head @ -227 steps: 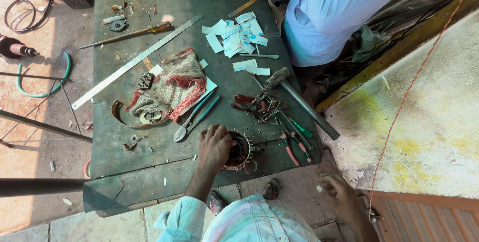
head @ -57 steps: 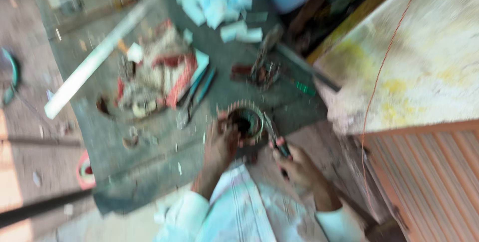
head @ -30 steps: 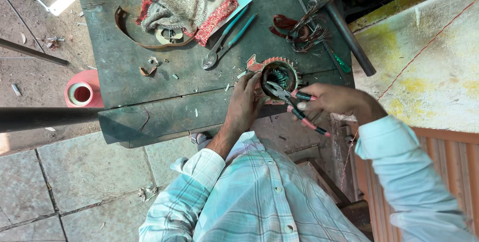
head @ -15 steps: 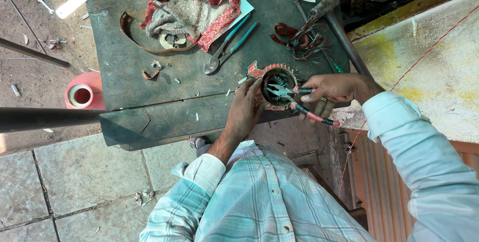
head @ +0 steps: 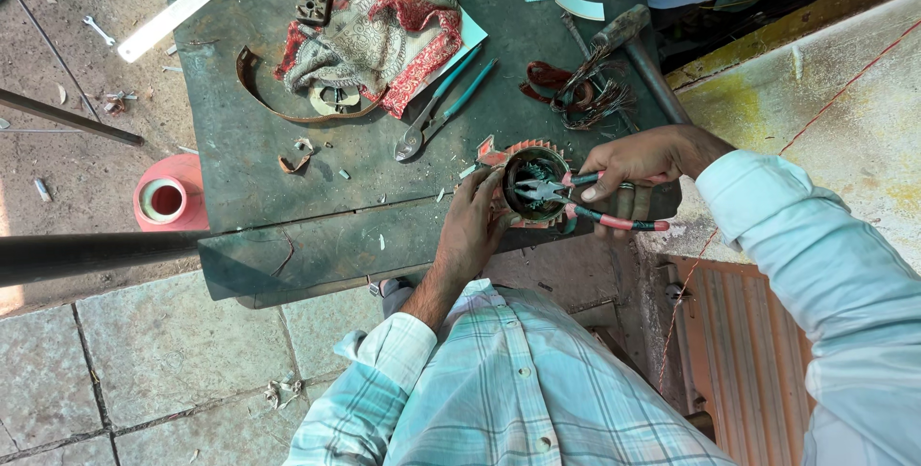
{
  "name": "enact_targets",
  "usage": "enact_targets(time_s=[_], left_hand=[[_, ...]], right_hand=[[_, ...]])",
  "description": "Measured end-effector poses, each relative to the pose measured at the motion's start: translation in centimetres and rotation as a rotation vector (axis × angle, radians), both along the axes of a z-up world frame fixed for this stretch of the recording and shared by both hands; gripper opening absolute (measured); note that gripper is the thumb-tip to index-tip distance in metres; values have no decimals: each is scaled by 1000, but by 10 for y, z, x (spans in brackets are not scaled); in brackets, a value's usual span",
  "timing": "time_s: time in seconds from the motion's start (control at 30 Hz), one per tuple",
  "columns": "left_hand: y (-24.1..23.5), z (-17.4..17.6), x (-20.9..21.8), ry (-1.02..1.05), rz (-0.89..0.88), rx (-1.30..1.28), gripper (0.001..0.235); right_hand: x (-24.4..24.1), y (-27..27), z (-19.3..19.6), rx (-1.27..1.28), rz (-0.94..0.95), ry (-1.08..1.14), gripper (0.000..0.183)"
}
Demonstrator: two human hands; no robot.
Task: The person disassembles a motor stator by removing copper windings using pliers and a hammer. They extract the coils from the stator slots, place the removed windings on the workbench, and continue to clear the remaining slots.
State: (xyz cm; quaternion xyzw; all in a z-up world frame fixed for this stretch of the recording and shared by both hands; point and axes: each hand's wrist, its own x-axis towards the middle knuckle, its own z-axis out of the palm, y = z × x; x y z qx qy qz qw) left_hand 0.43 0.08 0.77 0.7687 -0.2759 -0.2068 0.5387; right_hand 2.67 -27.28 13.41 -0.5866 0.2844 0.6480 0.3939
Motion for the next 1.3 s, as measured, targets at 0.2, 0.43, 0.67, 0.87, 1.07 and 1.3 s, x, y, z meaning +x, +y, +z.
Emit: enact_targets(time_s=[0.2,0.43,0.67,0.87,1.07,1.3], left_hand=[[0,-8,-1,-22,27,-77,71],[-5,4,2,-45,75,-180,69],[-7,-2,7,-17,36,-58,69],[-4,7,16,4,-9,-50,68],[0,5,37,25,-96,-77,59],[-18,-5,39,-114,36,-146,52]], right_hand=[[12,4,2,43,45,33,38],[24,5,12,149,67,23,36],[-8,13,-3,49,-10,-13,38],[-75,51,-5,-188,-126,-278,35],[-120,85,-23,-474,198,-863,41],[-157,110,-59,-672,10,-919,43]])
